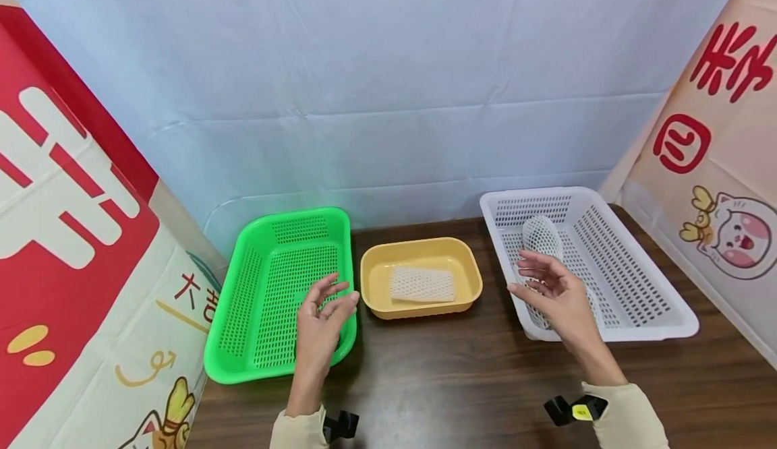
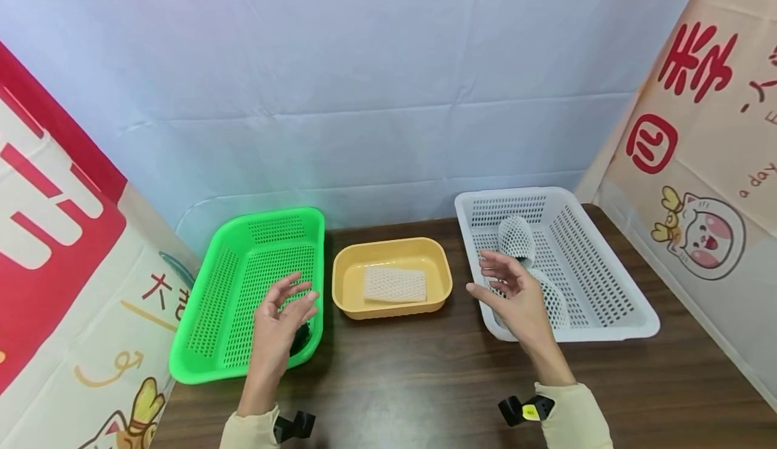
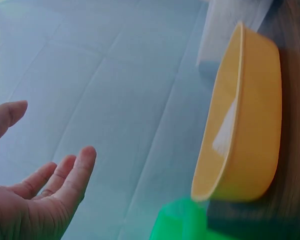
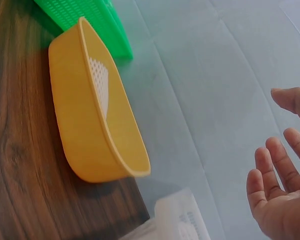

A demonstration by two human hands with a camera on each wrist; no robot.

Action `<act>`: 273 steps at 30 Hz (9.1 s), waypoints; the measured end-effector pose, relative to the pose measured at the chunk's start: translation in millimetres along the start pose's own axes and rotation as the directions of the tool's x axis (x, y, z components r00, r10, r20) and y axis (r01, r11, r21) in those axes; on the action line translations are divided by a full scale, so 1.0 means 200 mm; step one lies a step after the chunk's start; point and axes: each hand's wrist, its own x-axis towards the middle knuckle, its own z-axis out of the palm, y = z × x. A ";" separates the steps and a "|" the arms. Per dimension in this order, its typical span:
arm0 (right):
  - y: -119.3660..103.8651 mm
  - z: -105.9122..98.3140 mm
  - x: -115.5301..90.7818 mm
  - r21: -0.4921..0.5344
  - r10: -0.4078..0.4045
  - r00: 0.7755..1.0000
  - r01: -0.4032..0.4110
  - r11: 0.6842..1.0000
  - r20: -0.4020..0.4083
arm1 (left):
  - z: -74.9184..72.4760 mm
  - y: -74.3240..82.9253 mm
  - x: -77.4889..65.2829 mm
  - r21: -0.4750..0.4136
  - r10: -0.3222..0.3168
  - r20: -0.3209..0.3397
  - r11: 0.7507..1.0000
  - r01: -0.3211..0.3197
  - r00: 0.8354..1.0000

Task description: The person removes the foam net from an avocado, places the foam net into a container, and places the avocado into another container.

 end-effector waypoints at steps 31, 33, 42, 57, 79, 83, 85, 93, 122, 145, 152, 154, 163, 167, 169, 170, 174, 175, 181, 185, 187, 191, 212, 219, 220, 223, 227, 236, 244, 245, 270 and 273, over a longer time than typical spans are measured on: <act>0.10 -0.24 -0.09 -0.064 0.001 0.998 0.004 0.998 0.066 | 0.53 -0.02 -0.14 -0.026 -0.094 0.266 0.994 0.105 0.959; 0.10 -0.25 -0.09 -0.076 -0.005 0.997 0.011 0.997 0.079 | 0.55 -0.03 -0.14 -0.010 -0.090 0.281 0.995 0.097 0.955; 0.11 -0.33 -0.09 -0.181 0.027 0.995 -0.010 0.983 0.094 | 0.65 -0.05 -0.16 0.007 -0.067 0.354 0.998 0.069 0.933; 0.13 -0.40 -0.11 -0.234 0.075 0.994 -0.054 0.971 0.082 | 0.79 -0.14 -0.22 0.004 -0.098 0.378 0.995 0.104 0.920; 0.22 -0.49 -0.11 -0.310 0.130 0.988 -0.098 0.946 0.084 | 0.90 -0.33 -0.24 0.196 -0.022 0.400 0.979 -0.061 0.916; 0.25 -0.51 -0.09 -0.336 0.156 0.983 -0.115 0.935 0.098 | 0.91 -0.34 -0.24 0.252 0.000 0.405 0.961 -0.112 0.914; 0.26 -0.53 -0.08 -0.360 0.153 0.982 -0.103 0.927 0.112 | 0.92 -0.35 -0.24 0.279 0.004 0.406 0.952 -0.128 0.914; 0.28 -0.57 -0.02 -0.388 0.183 0.970 -0.110 0.915 0.158 | 0.96 -0.37 -0.25 0.375 -0.020 0.402 0.916 -0.144 0.916; 0.43 -0.60 0.17 -0.494 0.455 0.833 -0.266 0.828 0.313 | 1.08 -0.50 -0.19 0.488 -0.063 0.438 0.854 -0.179 0.897; 0.51 -0.57 0.19 -0.500 0.636 0.701 -0.444 0.744 0.324 | 1.23 -0.54 -0.14 0.522 -0.073 0.452 0.830 -0.197 0.889; 0.54 -0.59 0.18 -0.512 0.638 0.693 -0.434 0.741 0.336 | 1.28 -0.59 -0.16 0.513 -0.086 0.406 0.845 -0.149 0.910; 0.54 -0.59 0.18 -0.519 0.645 0.690 -0.439 0.734 0.329 | 1.28 -0.60 -0.17 0.510 -0.084 0.399 0.848 -0.145 0.913; 0.55 -0.59 0.18 -0.498 0.646 0.693 -0.457 0.737 0.320 | 1.29 -0.63 -0.17 0.488 -0.027 0.391 0.854 -0.182 0.920; 0.55 -0.58 0.20 -0.504 0.642 0.698 -0.449 0.737 0.317 | 1.29 -0.63 -0.15 0.479 -0.020 0.385 0.859 -0.181 0.923; 0.55 -0.58 0.21 -0.505 0.634 0.704 -0.439 0.743 0.321 | 1.29 -0.63 -0.15 0.476 -0.019 0.382 0.861 -0.180 0.924; 0.54 -0.58 0.21 -0.506 0.628 0.706 -0.430 0.748 0.329 | 1.29 -0.63 -0.15 0.475 -0.019 0.382 0.862 -0.179 0.924; 0.52 -0.57 0.20 -0.519 0.616 0.717 -0.409 0.751 0.325 | 1.29 -0.62 -0.15 0.474 -0.012 0.388 0.860 -0.189 0.921; 0.52 -0.57 0.20 -0.521 0.614 0.719 -0.406 0.751 0.325 | 1.29 -0.62 -0.14 0.476 -0.012 0.389 0.858 -0.190 0.921; 0.51 -0.56 0.21 -0.529 0.616 0.721 -0.405 0.746 0.317 | 1.28 -0.62 -0.14 0.486 -0.012 0.385 0.853 -0.192 0.923; 0.51 -0.55 0.21 -0.533 0.609 0.729 -0.395 0.748 0.313 | 1.29 -0.61 -0.14 0.489 -0.009 0.383 0.850 -0.195 0.924; 0.51 -0.56 0.20 -0.539 0.607 0.736 -0.394 0.744 0.300 | 1.29 -0.61 -0.14 0.492 -0.008 0.383 0.848 -0.196 0.924; 0.51 -0.56 0.19 -0.555 0.602 0.749 -0.387 0.736 0.276 | 1.29 -0.61 -0.14 0.492 -0.006 0.382 0.848 -0.198 0.924; 0.51 -0.58 0.19 -0.554 0.577 0.795 -0.400 0.731 0.187 | 1.29 -0.60 -0.15 0.541 -0.027 0.364 0.820 -0.188 0.931; 0.47 -0.58 0.18 -0.578 0.543 0.824 -0.368 0.728 0.160 | 1.28 -0.58 -0.14 0.533 -0.037 0.342 0.830 -0.161 0.939; 0.47 -0.59 0.17 -0.585 0.535 0.830 -0.359 0.727 0.157 | 1.28 -0.58 -0.14 0.530 -0.036 0.343 0.832 -0.162 0.939; 0.46 -0.59 0.17 -0.603 0.511 0.846 -0.330 0.726 0.152 | 1.26 -0.56 -0.14 0.525 -0.028 0.346 0.834 -0.169 0.938; 0.46 -0.58 0.17 -0.601 0.490 0.860 -0.319 0.733 0.141 | 1.24 -0.53 -0.13 0.507 -0.040 0.349 0.848 -0.153 0.936; 0.45 -0.57 0.18 -0.611 0.469 0.878 -0.321 0.723 0.094 | 1.20 -0.48 -0.10 0.488 -0.106 0.312 0.870 -0.064 0.944; 0.86 -0.72 0.22 -0.616 0.420 0.907 -0.315 0.722 0.028 | 1.16 -0.41 -0.08 0.485 -0.176 0.294 0.874 0.012 0.940; 0.83 -0.71 0.22 -0.608 0.426 0.904 -0.325 0.724 0.024 | 1.16 -0.41 -0.08 0.480 -0.182 0.293 0.877 0.020 0.939; 0.29 -0.58 0.15 -0.500 0.406 0.914 -0.347 0.794 0.009 | 1.11 -0.34 -0.05 0.120 -0.284 0.380 0.959 0.257 0.880; 0.27 -0.58 0.14 -0.489 0.390 0.921 -0.331 0.807 0.020 | 1.10 -0.35 -0.04 0.090 -0.296 0.401 0.955 0.284 0.867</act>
